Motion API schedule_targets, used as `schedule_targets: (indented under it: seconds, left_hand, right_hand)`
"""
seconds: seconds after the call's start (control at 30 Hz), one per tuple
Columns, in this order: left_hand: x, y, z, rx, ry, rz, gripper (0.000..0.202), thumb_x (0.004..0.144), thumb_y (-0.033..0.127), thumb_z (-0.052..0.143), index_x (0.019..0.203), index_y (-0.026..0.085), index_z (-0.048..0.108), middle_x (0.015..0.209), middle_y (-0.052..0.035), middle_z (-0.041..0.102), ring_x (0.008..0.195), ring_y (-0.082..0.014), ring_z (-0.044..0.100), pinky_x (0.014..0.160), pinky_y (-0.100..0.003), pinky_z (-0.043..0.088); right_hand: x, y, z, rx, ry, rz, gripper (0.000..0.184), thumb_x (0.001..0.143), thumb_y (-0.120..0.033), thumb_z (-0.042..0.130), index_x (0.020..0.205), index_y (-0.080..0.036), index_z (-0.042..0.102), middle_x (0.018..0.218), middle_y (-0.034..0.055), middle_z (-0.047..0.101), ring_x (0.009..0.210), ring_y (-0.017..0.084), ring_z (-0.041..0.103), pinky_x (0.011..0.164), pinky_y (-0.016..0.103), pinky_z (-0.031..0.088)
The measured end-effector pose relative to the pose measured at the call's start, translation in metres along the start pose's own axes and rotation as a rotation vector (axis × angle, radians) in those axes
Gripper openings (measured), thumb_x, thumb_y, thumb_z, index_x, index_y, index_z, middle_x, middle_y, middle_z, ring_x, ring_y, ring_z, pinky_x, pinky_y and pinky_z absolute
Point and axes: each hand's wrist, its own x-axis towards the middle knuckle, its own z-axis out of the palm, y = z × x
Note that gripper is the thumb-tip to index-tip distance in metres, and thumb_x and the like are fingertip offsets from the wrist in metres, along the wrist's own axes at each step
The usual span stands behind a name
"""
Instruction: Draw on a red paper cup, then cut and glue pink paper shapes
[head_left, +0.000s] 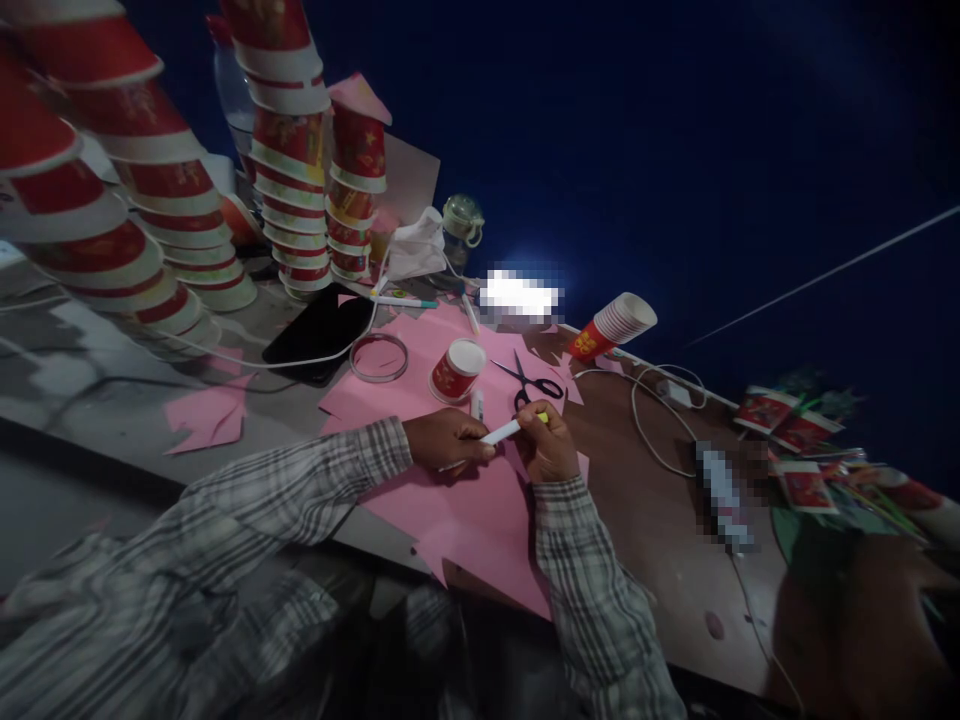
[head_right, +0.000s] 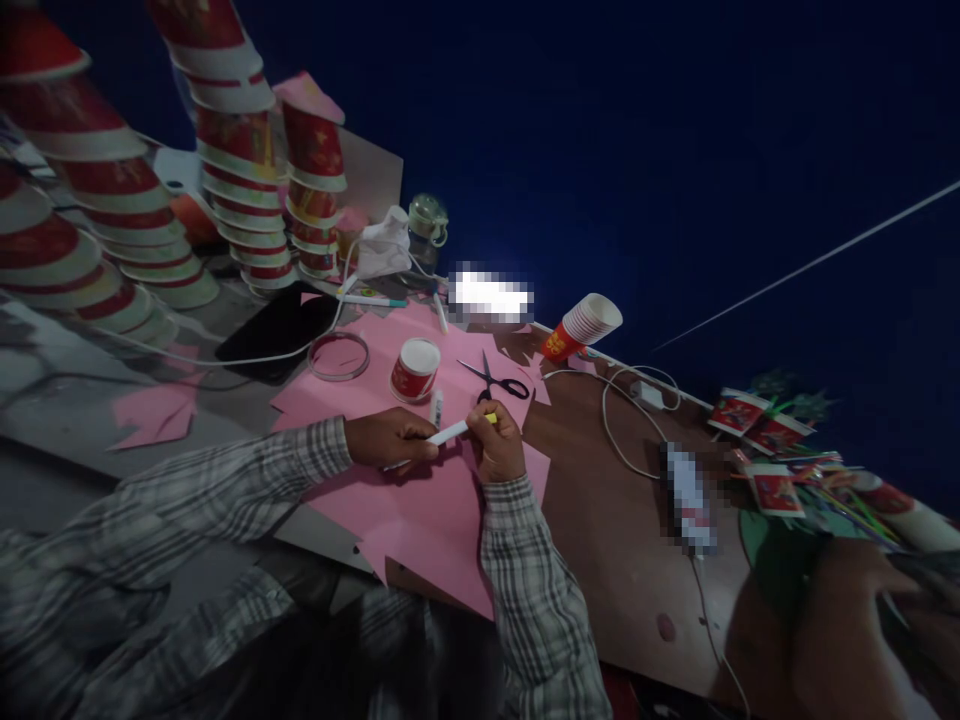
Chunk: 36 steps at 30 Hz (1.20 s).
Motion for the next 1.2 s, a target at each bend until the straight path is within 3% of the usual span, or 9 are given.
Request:
schedule_targets:
  seconds: [0.13,0.33,0.57,0.83,0.93,1.03,1.13,1.2]
  left_hand:
    - [0.0,-0.001,0.0,-0.052,-0.045,-0.025,0.041,0.083,0.054,0.063,0.078,0.014,0.06,0.048,0.0011,0.058,0.038,-0.0098,0.049,0.041,-0.021,0.036]
    - [0.001,-0.002,-0.003,-0.023,-0.011,-0.016,0.042,0.084,0.054,0.063,0.078,0.013,0.06,0.048,0.0021,0.055,0.043,-0.0096,0.049,0.048,-0.022,0.041]
    - [0.002,-0.005,-0.002,-0.024,-0.011,-0.046,0.037,0.085,0.051,0.061,0.081,0.015,0.059,0.049,0.0025,0.056,0.042,-0.0097,0.05,0.044,-0.021,0.037]
    - [0.002,-0.008,0.0,-0.064,-0.037,-0.096,0.033,0.084,0.047,0.062,0.081,0.014,0.057,0.05,0.0013,0.058,0.04,-0.0104,0.049,0.042,-0.021,0.036]
    - [0.003,-0.009,0.001,-0.094,-0.043,-0.107,0.035,0.083,0.049,0.064,0.081,0.014,0.058,0.049,0.0007,0.058,0.039,-0.0109,0.049,0.04,-0.021,0.035]
    - [0.004,-0.006,0.001,-0.153,-0.021,-0.058,0.039,0.083,0.052,0.065,0.08,0.014,0.058,0.05,-0.0002,0.059,0.039,-0.0114,0.051,0.04,-0.022,0.038]
    - [0.006,-0.003,-0.003,-0.212,0.013,-0.009,0.041,0.084,0.055,0.064,0.08,0.015,0.056,0.052,-0.001,0.061,0.039,-0.0116,0.054,0.04,-0.021,0.04]
    - [0.007,-0.004,-0.005,-0.215,0.02,0.012,0.041,0.084,0.054,0.064,0.083,0.014,0.057,0.053,-0.0012,0.062,0.039,-0.0108,0.054,0.04,-0.02,0.04]
  right_hand:
    - [0.002,0.006,-0.002,-0.027,-0.018,-0.018,0.037,0.057,-0.036,0.085,0.064,-0.022,0.051,0.052,-0.0094,0.045,0.046,0.006,0.039,0.043,0.017,0.033]
    - [0.006,0.011,-0.004,-0.121,0.011,-0.055,0.038,0.06,-0.042,0.082,0.065,-0.022,0.051,0.049,-0.0113,0.035,0.045,0.005,0.032,0.044,0.018,0.026]
    - [0.01,0.016,-0.011,-0.222,0.038,-0.117,0.035,0.064,-0.042,0.081,0.067,-0.02,0.054,0.054,-0.0099,0.041,0.051,0.006,0.033,0.049,0.02,0.026]
    - [0.006,0.021,-0.013,-0.346,-0.124,-0.08,0.034,0.08,-0.05,0.068,0.069,-0.022,0.053,0.054,-0.0082,0.037,0.047,0.008,0.03,0.045,0.024,0.026]
    - [0.003,0.016,-0.008,-0.28,-0.133,-0.052,0.034,0.078,-0.051,0.07,0.07,-0.022,0.054,0.052,-0.0086,0.036,0.045,0.008,0.029,0.043,0.023,0.025]
    - [0.0,0.008,-0.003,-0.115,-0.167,0.006,0.039,0.079,-0.06,0.066,0.087,-0.023,0.06,0.049,-0.0105,0.034,0.042,0.008,0.026,0.04,0.022,0.024]
    - [-0.003,0.003,0.003,0.046,-0.24,0.084,0.056,0.076,-0.07,0.063,0.104,-0.021,0.062,0.051,-0.0098,0.042,0.041,0.009,0.034,0.04,0.023,0.032]
    - [-0.006,0.005,0.007,0.102,-0.292,0.141,0.057,0.071,-0.066,0.071,0.103,-0.019,0.064,0.051,-0.0092,0.045,0.042,0.008,0.038,0.04,0.023,0.035]
